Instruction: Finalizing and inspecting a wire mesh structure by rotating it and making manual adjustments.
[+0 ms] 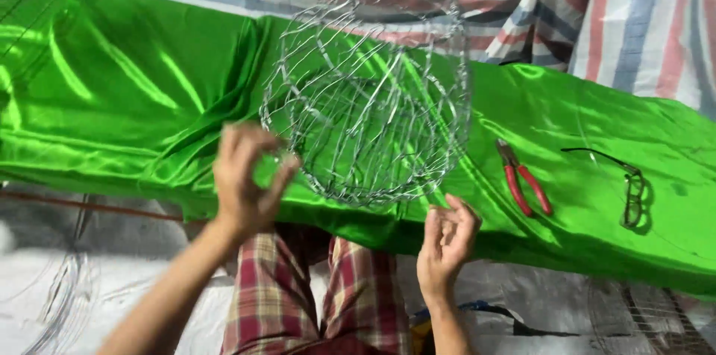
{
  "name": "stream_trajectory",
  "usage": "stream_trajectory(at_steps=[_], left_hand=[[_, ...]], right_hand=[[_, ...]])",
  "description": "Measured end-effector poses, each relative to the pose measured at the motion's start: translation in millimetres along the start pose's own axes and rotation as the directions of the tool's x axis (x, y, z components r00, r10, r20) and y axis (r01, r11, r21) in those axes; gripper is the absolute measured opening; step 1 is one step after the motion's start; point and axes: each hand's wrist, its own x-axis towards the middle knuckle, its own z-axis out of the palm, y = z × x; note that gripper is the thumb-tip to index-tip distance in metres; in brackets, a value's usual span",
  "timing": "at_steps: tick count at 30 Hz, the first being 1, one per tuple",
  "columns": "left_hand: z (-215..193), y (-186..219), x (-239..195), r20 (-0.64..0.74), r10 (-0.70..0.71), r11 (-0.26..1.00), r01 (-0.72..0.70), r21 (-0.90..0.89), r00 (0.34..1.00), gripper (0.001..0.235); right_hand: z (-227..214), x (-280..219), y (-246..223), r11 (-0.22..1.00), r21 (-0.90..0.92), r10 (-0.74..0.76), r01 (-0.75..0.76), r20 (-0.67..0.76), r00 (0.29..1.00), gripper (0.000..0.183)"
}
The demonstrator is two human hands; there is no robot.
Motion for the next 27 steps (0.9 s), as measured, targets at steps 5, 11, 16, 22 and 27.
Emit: stream_trajectory(at_steps=[5,11,16,22,27], left_hand=[[38,21,-69,0.136,-0.274,0.958,0.283,-0.054,0.952,0.047],[50,27,-68,0.188,-0.314,0.944,0.327,-0.039,0.931,0.017],[33,15,-60,-0.121,-0.351,0.936,0.343,-0.085,0.928,0.039],[15,0,-40,0.101,-0.451,0.863,0.462,-0.205,0.887,0.093],[30,12,-47,-0.024,-0.467,0.883,0.465,-0.068,0.884,0.095]], right_hand=[[26,15,-46,0.988,-0.079,-0.116,0.131,0.177,0.977,0.056],[38,29,-30,0.972,-0.235,0.069,0.000,0.284,0.956,0.071],[37,29,-32,0.970,-0.242,0.086,-0.007,0.314,0.946,0.069],[40,30,-48,0.959,-0.283,0.106,-0.003,0.351,0.930,0.064],[40,28,-35,0.967,-0.255,0.083,0.012,0.357,0.930,0.068]])
